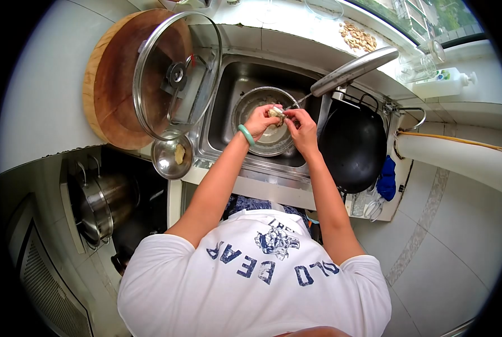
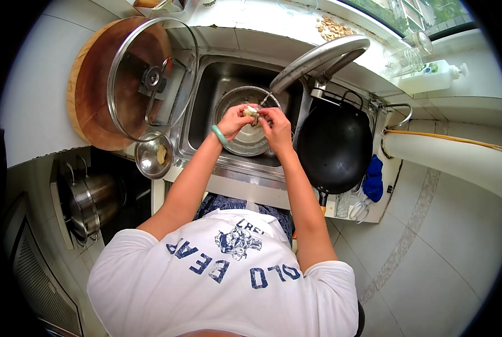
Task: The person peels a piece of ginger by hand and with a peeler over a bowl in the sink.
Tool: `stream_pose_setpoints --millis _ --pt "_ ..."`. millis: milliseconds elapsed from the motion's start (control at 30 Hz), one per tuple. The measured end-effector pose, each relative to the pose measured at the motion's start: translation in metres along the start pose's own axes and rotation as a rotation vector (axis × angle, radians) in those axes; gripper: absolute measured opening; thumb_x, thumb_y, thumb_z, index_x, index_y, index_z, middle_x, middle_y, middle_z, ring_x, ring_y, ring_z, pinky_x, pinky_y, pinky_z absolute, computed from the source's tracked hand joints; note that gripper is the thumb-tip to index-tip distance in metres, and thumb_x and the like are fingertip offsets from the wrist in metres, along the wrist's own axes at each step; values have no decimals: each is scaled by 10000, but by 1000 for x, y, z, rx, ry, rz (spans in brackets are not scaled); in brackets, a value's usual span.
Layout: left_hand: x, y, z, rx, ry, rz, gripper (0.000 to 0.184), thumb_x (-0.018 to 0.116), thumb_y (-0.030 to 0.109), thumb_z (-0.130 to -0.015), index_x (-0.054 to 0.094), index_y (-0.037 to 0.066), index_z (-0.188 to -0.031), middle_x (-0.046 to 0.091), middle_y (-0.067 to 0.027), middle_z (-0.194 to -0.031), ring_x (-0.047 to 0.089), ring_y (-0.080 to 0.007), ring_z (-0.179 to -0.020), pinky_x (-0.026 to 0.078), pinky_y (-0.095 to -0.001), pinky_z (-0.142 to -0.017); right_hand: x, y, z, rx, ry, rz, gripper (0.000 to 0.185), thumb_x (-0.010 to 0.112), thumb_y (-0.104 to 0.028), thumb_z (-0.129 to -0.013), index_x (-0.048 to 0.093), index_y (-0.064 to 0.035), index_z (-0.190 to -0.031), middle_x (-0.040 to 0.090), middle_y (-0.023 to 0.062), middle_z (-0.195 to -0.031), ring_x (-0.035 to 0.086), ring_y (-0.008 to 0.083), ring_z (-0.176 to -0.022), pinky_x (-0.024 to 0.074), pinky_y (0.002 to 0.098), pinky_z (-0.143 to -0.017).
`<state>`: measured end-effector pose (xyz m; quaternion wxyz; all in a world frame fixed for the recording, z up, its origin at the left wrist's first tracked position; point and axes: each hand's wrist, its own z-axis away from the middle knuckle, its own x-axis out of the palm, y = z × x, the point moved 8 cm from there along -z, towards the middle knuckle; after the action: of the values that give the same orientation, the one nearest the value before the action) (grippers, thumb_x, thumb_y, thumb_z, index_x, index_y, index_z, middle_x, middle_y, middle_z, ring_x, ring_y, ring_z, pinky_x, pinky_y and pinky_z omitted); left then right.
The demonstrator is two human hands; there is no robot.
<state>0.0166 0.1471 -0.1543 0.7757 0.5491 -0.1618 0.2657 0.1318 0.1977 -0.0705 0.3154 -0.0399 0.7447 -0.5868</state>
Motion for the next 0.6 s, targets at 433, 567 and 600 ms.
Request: stream_pose_setpoints --millis 433,567,600 --pt "-2 9 0 79 104 -200 447 630 -54 -733 486 -24 -1155 592 -66 -977 579 -123 -864 488 -244 -768 -4 8 -1 -1 129 9 178 626 5 -714 611 -15 -891 582 106 -828 566 191 -640 447 283 -579" --pt "-4 9 1 65 90 -183 447 625 -64 -731 488 -25 -1154 594 -68 -973 579 -120 -865 491 -247 -767 5 -6 3 17 10 -44 186 620 6 -721 604 -10 -905 576 108 -837 567 198 -653 455 291 -608" --pt "-2 12 2 68 76 -163 445 623 -67 -732 489 -26 -1153 595 -70 -969 580 -119 -863 492 -248 -766 7 -6 4 -2 -6 -34 183 617 7 -725 603 -11 -907 575 104 -842 569 195 -658 454 289 -602"
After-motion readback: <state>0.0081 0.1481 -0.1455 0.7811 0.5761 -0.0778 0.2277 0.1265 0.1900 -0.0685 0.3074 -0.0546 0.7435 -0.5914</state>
